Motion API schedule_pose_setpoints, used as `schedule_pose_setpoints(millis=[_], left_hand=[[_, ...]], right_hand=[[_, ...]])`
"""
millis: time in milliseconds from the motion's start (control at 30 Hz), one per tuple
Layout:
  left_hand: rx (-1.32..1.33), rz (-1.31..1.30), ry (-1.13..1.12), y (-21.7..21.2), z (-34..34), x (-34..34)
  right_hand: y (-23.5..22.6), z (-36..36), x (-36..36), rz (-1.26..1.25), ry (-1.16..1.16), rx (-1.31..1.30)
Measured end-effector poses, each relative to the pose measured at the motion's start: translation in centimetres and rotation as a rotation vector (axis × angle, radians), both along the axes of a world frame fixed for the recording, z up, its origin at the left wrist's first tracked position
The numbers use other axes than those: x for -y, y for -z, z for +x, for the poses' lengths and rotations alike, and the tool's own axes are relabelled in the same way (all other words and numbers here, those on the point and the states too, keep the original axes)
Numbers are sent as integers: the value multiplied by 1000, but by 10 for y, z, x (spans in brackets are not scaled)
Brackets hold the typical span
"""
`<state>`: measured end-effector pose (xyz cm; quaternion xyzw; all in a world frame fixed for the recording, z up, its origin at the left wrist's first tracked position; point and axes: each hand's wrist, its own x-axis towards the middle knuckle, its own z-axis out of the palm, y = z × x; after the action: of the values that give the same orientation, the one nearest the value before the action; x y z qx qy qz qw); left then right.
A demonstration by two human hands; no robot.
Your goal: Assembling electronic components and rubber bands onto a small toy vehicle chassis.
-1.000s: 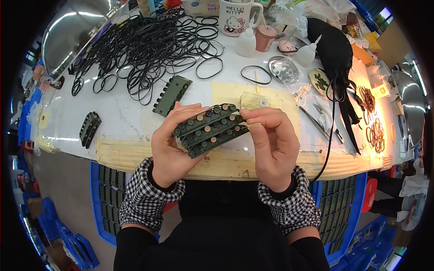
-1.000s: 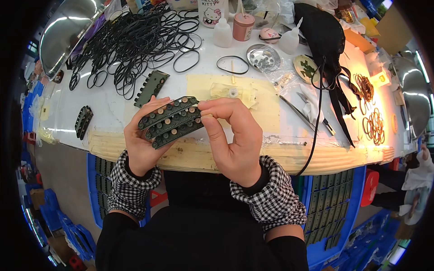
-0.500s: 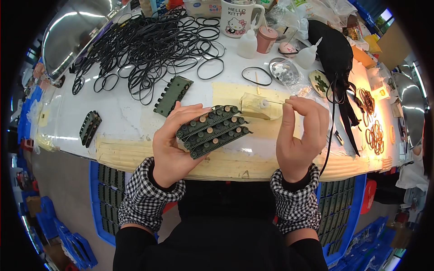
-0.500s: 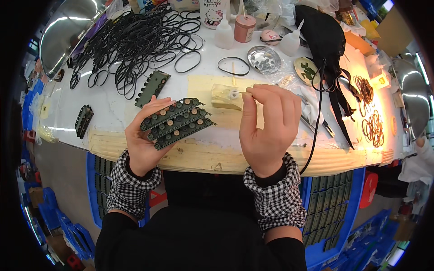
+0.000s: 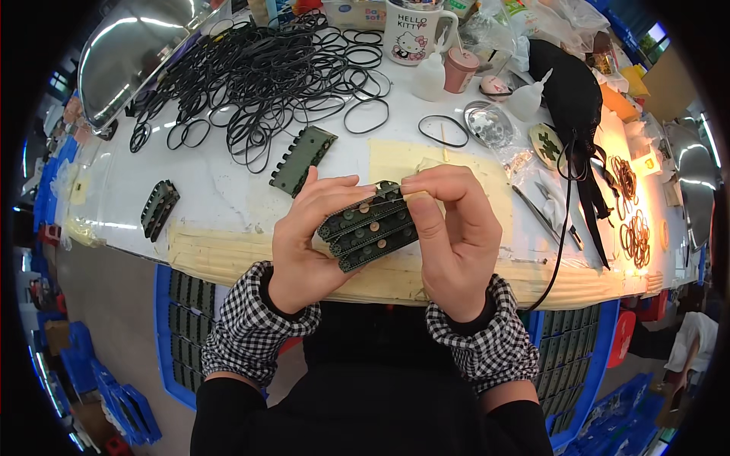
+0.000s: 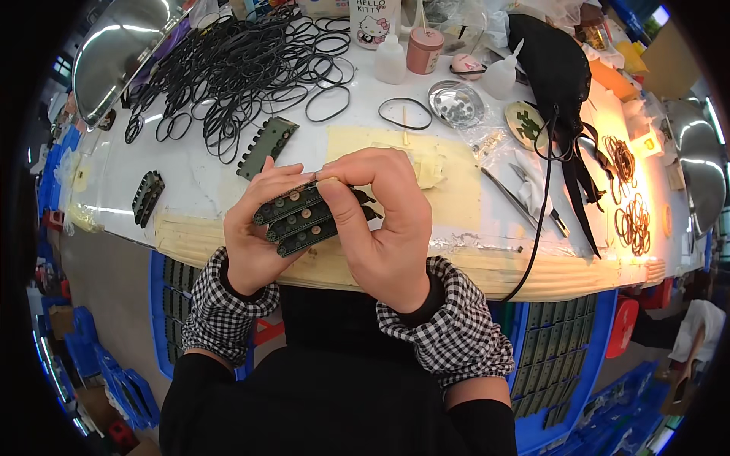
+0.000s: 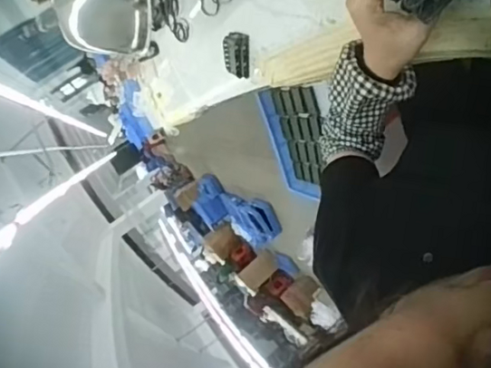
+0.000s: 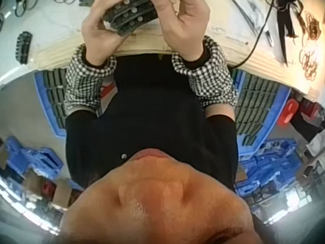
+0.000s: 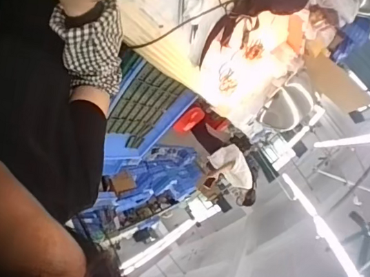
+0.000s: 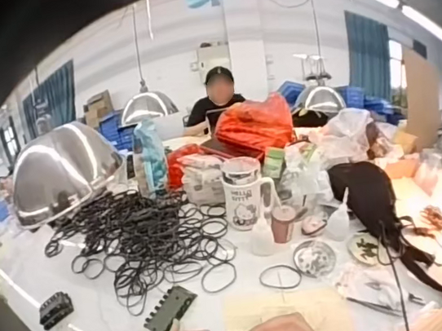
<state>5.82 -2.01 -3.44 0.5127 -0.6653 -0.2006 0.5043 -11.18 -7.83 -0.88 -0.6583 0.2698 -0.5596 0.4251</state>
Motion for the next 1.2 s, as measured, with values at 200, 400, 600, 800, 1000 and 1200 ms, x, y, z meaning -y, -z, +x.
schedule_pose_setpoints(millis=[200,400,600,800,1000,1200], left_hand=[[-1,-2,-4,1,0,0],[8,-7,-3,1,-1,0],[-4,-14,-7,2,2,0],[-43,-17,-8,6,2,1],[-43,-28,-2,6,3,1],[-35,-20,-4,3,1,1]], right_hand=[[3,3,1,-63,13,-26],[-1,-2,-3,69,13,-7],[2,-37,25,-335,446,-282],[3,-54,31,-517,556,-746],[-5,-45,15,-437,436,-353],[0,-13,-1,-143,47,-103]])
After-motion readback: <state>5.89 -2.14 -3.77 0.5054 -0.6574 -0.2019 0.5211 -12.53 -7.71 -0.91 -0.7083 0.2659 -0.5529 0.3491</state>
